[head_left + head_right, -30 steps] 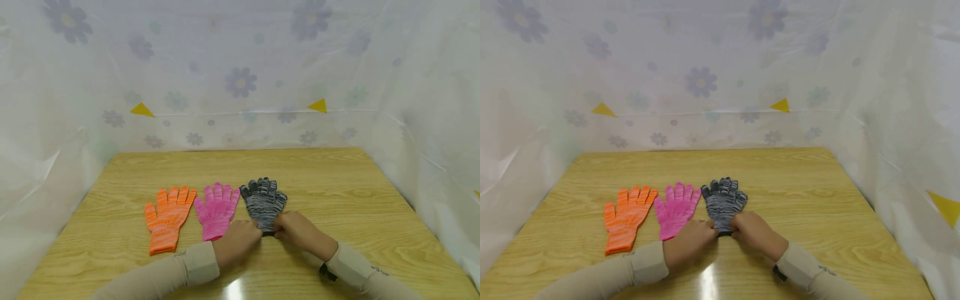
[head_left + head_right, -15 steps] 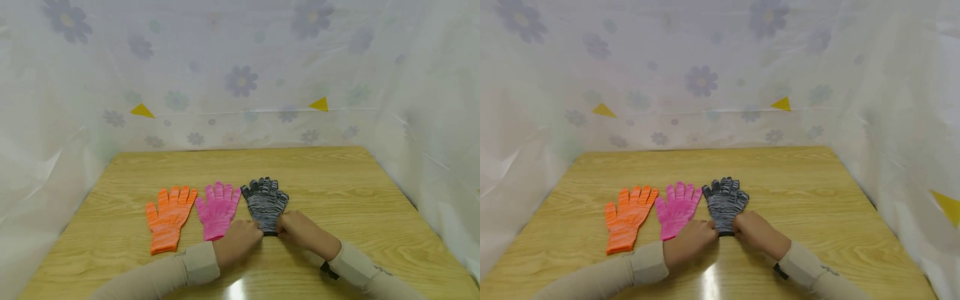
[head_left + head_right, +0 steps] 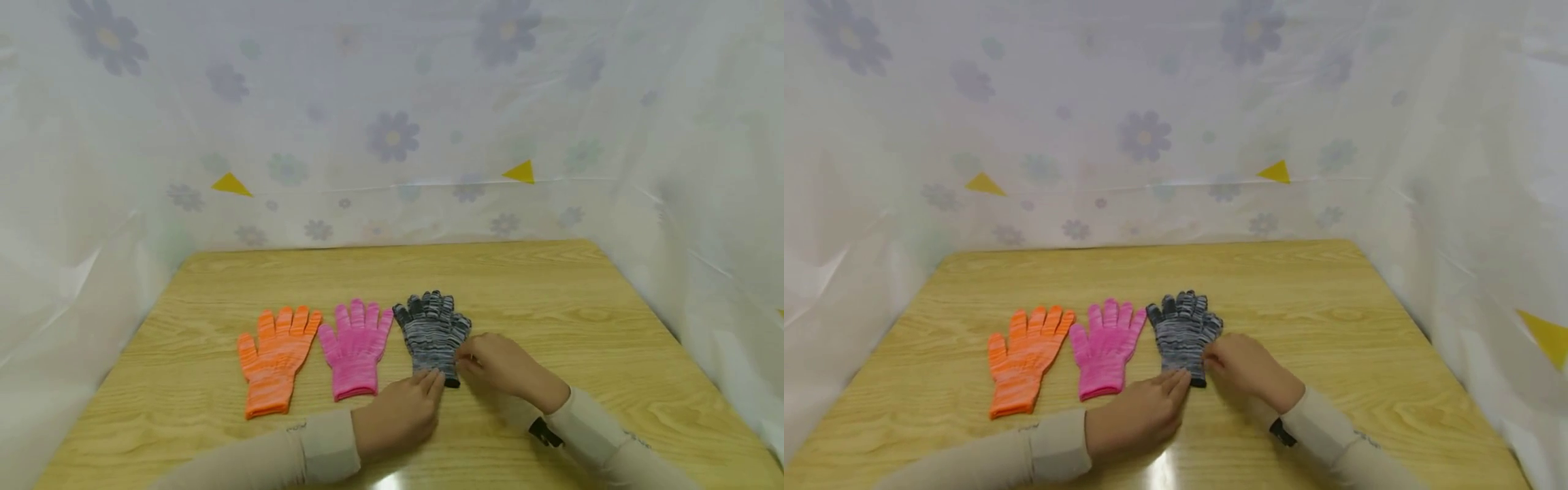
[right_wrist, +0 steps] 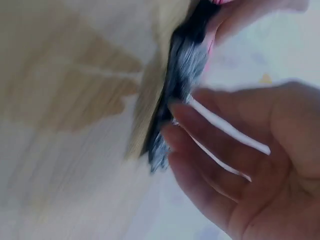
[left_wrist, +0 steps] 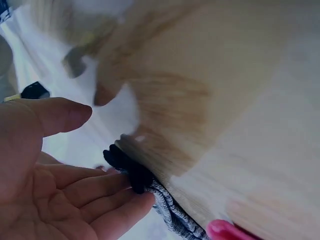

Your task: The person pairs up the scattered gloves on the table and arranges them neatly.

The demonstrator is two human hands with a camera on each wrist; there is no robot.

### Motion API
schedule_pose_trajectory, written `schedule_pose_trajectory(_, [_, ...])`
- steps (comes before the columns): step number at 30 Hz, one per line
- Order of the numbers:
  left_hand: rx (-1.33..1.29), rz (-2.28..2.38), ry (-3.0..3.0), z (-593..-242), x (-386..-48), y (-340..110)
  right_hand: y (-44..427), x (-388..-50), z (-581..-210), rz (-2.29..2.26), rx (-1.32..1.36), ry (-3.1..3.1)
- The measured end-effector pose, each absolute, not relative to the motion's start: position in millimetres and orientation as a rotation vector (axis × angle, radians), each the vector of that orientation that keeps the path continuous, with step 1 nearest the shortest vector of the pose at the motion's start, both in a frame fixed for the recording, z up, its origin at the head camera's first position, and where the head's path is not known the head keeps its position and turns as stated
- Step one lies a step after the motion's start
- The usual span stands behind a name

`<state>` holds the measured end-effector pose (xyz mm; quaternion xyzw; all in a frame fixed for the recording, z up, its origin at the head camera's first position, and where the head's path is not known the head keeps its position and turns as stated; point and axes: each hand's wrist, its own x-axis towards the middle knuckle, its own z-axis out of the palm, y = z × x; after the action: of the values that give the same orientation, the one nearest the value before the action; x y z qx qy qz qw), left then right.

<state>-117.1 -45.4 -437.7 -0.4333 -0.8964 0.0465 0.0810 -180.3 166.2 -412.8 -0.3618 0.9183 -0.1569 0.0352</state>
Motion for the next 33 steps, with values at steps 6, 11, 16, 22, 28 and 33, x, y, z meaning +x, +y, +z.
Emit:
schedule_pose_trajectory(6, [-1.279,0.050,-2.757,-434,-119,-44,178,-212,-411,-0.611,-0.780,2.956])
schedule_pose_trajectory(11, [-1.292,0.004,-2.747,-433,-123,-43,178,-234,-418,-0.599,-0.682,2.863])
schedule_pose_trajectory(16, [-1.289,-0.005,-2.759,-432,-125,-42,174,-241,-421,-0.670,-0.623,2.890])
schedule_pose_trajectory(22, [-1.281,0.014,-2.781,-430,-125,-42,173,-244,-423,-0.682,-0.567,2.910])
schedule_pose_trajectory(28, [-1.295,0.020,-2.790,-430,-125,-42,174,-246,-422,-0.703,-0.596,2.885])
schedule_pose_trajectory(33, [-1.298,0.000,-2.801,-432,-125,-44,171,-249,-417,-0.761,-0.687,2.934])
